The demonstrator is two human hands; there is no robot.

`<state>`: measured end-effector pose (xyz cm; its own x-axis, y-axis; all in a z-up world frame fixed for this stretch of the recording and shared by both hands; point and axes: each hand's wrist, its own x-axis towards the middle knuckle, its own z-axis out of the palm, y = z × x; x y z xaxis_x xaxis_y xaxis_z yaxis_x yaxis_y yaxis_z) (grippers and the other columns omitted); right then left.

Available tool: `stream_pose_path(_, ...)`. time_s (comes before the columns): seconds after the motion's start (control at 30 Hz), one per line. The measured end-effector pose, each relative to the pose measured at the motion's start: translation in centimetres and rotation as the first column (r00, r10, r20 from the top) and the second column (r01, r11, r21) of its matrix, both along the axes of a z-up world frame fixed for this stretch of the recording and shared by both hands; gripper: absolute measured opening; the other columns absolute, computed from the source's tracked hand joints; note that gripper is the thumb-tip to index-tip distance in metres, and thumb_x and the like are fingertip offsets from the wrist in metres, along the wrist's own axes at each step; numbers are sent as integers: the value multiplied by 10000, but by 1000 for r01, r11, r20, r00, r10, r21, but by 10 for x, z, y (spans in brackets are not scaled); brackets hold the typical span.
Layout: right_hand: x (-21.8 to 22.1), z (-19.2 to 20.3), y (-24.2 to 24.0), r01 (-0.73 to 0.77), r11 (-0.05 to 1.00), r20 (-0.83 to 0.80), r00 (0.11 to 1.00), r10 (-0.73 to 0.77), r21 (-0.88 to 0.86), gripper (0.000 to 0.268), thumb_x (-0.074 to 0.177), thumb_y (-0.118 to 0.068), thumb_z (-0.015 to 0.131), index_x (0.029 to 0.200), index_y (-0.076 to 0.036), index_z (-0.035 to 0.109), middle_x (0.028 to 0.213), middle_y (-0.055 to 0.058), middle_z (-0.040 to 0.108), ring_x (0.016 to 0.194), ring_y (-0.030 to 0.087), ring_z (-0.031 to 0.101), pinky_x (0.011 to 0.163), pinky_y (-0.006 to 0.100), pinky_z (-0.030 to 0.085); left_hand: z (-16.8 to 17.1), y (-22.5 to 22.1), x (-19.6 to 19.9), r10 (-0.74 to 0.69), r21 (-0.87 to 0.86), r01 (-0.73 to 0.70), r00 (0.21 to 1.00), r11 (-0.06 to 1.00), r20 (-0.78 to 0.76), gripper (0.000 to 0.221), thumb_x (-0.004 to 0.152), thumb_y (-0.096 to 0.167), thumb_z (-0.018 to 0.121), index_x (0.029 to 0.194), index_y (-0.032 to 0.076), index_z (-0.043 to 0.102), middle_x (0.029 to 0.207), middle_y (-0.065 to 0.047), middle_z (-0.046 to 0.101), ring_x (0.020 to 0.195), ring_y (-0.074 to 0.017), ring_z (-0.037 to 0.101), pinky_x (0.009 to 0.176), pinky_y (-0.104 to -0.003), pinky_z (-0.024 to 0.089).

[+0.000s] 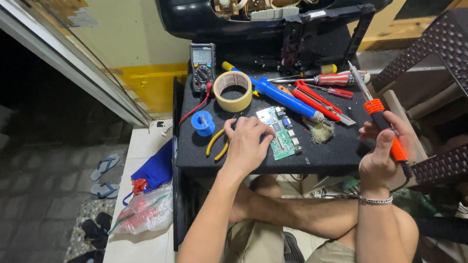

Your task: Desoldering electronic components from a circuit board using a soldering iron and pliers.

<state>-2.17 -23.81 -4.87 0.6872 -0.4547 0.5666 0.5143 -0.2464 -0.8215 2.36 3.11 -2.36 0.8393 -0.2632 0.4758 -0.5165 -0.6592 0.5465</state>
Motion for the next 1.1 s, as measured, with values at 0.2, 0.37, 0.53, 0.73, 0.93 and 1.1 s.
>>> stream_pose_path(0.2, 1, -7, -4, -20, 998, 13, 1000, 19, 53, 592, 1130, -447, 528, 1458, 39, 449, 1141, 193, 597, 940, 231, 609, 824, 308, 527, 2, 2, 1, -33, -23, 32, 999, 999, -31, 57, 865, 142, 697, 861, 155, 752, 912, -9, 616, 981, -219, 543, 1089, -558, 214)
stream_pose_path(0.37, 3, -9, -6, -9, 998, 4, 1000, 9, 58, 633, 1122, -476, 532, 1461, 50, 439, 1135, 185, 593, 932, 220, 610, 814, 298, 528, 9, 3, -3, -33, -64, 30, 999, 998, -43, 78, 872, 154, 683, 883, 130, 756, 937, -3, 653, 991, -205, 550, 1105, -532, 206)
stream_pose_path(0.53, 3, -6, -4, 14, 999, 6, 1000, -14, 50, 598, 1130, -475, 528, 1439, 34, 466, 1104, 170, 606, 906, 214, 614, 800, 292, 525, 11, 3, -3, -43, -52, 39, 997, 998, -60, 61, 858, 165, 700, 850, 132, 750, 924, -8, 639, 976, -206, 546, 1100, -544, 204)
stream_pose_path(0.73, 4, -10, -7, 3, 999, 29, 1000, -4, 52, 617, 1121, -486, 550, 1426, 44, 470, 1101, 188, 602, 901, 222, 617, 792, 297, 534, 9, 1, -2, -42, -23, 41, 998, 999, -38, 71, 875, 159, 669, 846, 129, 726, 912, -16, 622, 966, -217, 536, 1090, -556, 216)
stream_pose_path(0.93, 4, -11, -7, 22, 997, 23, 999, -24, 73, 627, 1114, -505, 558, 1428, 30, 473, 1101, 184, 614, 905, 219, 624, 786, 295, 534, 10, 1, 0, -54, 22, 54, 999, 998, -5, 42, 875, 123, 667, 855, 121, 703, 928, -19, 630, 992, -226, 546, 1110, -590, 215)
stream_pose_path(1.1, 3, -6, -4, 41, 999, 38, 998, -41, 12, 623, 1133, -491, 532, 1419, 60, 477, 1075, 199, 608, 879, 237, 623, 773, 306, 542, 7, 2, 2, -66, 35, 65, 998, 997, 25, 39, 870, 100, 684, 881, 133, 704, 949, -17, 635, 997, -228, 558, 1110, -582, 231)
